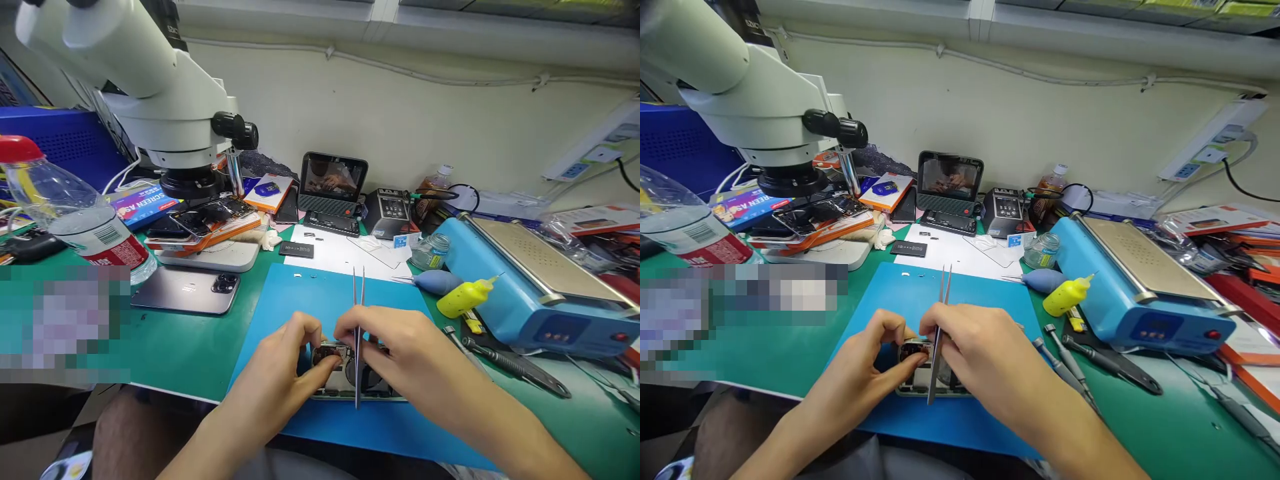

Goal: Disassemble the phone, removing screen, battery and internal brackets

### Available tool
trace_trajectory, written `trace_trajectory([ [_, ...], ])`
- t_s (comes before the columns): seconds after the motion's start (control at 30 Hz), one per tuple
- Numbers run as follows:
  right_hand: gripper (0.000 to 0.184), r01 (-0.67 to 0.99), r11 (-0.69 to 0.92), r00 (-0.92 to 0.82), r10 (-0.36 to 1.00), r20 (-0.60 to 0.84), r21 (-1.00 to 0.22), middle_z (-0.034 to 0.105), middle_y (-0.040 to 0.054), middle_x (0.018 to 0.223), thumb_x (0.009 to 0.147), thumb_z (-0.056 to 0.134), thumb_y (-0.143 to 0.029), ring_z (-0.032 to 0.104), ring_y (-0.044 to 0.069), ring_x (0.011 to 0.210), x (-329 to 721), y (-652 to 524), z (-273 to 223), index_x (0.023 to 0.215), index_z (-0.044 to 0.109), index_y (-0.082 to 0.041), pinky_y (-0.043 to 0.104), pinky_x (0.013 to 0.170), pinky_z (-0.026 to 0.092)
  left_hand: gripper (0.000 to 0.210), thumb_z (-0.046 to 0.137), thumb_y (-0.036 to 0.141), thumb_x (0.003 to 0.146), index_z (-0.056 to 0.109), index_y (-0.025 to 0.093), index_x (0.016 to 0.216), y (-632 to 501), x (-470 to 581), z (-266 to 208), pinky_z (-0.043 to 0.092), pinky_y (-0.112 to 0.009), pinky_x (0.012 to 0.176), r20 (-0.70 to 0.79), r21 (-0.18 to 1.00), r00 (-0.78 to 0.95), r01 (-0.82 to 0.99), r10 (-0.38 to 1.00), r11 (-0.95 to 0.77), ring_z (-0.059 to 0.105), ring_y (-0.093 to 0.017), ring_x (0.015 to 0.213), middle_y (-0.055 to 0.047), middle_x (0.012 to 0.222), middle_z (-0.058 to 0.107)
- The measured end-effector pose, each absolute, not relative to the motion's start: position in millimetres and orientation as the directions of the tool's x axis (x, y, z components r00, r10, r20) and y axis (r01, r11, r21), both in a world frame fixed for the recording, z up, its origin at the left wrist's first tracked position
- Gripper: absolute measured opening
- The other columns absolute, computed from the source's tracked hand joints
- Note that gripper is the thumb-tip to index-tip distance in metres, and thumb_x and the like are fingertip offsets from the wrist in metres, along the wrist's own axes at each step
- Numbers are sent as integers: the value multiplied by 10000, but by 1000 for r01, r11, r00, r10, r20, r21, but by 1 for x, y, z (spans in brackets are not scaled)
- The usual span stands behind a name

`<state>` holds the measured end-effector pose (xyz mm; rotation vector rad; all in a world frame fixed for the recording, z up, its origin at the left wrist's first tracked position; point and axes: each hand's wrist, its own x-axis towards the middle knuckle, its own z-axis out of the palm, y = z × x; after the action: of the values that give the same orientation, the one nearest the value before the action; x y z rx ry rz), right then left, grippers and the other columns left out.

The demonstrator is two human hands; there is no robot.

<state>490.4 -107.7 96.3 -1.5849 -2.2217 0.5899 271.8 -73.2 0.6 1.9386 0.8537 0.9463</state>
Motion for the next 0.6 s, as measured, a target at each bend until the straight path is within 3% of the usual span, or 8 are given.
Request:
trace_trajectory([
  [0.3,240,815,328,-376,927,-3,-478,792,-58,937,991,583,-58,720,138,829,491,-105,106,1027,695,-267,257,739,446,215,661,178,1020,474,282,1037,-73,271,4,399,-234,606,315,848,493,237,811,-474,660,-148,784,60,921,656],
  [0.47,232,855,393,-429,903,-35,-339,772,-15,905,1019,538,-69,715,173,810,486,-101,111,1008,681,-251,285,700,415,200,652,175,1030,478,274,1034,-73,271,6,423,-242,651,307,852,505,232,807,-469,654,-154,794,53,926,659],
  [0.6,287,859,457,-473,881,-17,-230,711,-4,878,943,510,2,636,181,754,480,-102,109,977,634,-254,294,656,353,199,645,170,1034,476,274,1040,-72,271,6,428,-245,677,295,867,508,214,809,-450,650,-157,812,52,940,657],
])
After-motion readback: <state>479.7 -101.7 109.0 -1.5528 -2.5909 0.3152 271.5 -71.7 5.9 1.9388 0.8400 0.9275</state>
